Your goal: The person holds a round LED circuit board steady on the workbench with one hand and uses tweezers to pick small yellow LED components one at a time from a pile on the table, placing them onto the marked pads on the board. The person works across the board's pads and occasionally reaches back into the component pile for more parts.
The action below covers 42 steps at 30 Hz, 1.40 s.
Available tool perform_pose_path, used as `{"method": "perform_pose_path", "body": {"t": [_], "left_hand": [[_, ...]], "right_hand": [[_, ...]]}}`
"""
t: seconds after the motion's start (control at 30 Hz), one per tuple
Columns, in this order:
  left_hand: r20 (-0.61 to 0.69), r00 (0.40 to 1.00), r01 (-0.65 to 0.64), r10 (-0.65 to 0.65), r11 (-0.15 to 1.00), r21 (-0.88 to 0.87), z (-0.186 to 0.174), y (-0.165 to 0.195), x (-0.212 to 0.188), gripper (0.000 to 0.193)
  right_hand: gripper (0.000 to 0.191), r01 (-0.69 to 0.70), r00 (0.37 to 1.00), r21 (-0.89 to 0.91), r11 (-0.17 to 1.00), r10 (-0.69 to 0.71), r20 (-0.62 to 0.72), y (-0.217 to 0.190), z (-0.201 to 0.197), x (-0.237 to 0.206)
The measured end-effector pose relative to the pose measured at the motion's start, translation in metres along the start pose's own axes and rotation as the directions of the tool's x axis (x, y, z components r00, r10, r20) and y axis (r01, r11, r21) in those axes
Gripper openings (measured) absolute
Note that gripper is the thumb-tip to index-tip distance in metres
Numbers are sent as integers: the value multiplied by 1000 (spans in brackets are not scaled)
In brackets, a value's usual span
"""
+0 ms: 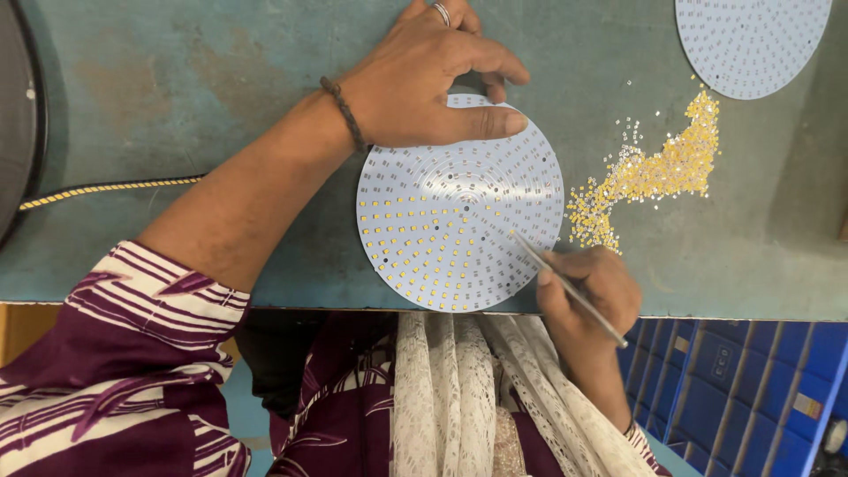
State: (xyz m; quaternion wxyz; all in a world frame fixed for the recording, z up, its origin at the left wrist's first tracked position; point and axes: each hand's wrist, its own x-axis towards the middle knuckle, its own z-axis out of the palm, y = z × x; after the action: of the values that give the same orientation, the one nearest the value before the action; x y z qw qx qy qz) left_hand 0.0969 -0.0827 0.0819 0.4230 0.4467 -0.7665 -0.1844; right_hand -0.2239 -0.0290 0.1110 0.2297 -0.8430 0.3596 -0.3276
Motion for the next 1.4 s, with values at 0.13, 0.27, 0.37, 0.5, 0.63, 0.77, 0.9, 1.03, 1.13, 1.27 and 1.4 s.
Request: {"method": "perform_pose_path", "body": {"t": [0.13, 0.27, 0.37, 0.5, 0.63, 0.77, 0.9, 1.03, 1.13, 1.27, 1.4], "left_hand": [[4, 1000, 23, -23, 1000, -1, 1, 1, -1, 56], [18, 999, 39, -39, 999, -10, 0, 2, 2, 58], [22, 999, 43, -42, 999, -16, -1, 1, 4, 58], [26, 998, 60, -59, 998, -36, -2, -1, 7, 58], [8, 999, 35, -35, 999, -36, -3, -3, 9, 56], [5, 999, 36, -36, 999, -32, -1, -5, 9, 57], [7, 1000, 26, -26, 999, -22, -2, -6, 9, 56], [14, 999, 31, -30, 999, -28, -2, -3, 7, 54], [27, 999, 26, -26, 1000, -14, -5, 1, 6, 53], [58, 997, 43, -42, 999, -19, -6, 3, 3, 52], [48, 998, 31, -30, 999, -12, -5, 5, -4, 52]], "right_hand": [[14, 143, 987, -52, 988, -138, 79, 4, 1, 18], [17, 250, 945, -10, 968, -242, 221, 12, 0, 41], [16, 220, 927, 82, 972, -235, 293, 17, -11, 59], [18, 230, 915, 49, 972, -233, 330, 19, -10, 71], [17, 280, 896, 32, 960, -273, 351, 20, -4, 77], [18, 286, 895, 24, 958, -276, 351, 18, -2, 78], [16, 286, 890, 30, 958, -277, 363, 17, -2, 78], [17, 285, 899, 55, 957, -287, 331, 25, -4, 71], [15, 146, 982, 146, 978, -161, 94, 34, -15, 50], [20, -46, 981, 171, 984, 77, -181, 46, -37, 10], [16, -37, 994, 17, 999, 38, -107, 53, -44, -13]]}}
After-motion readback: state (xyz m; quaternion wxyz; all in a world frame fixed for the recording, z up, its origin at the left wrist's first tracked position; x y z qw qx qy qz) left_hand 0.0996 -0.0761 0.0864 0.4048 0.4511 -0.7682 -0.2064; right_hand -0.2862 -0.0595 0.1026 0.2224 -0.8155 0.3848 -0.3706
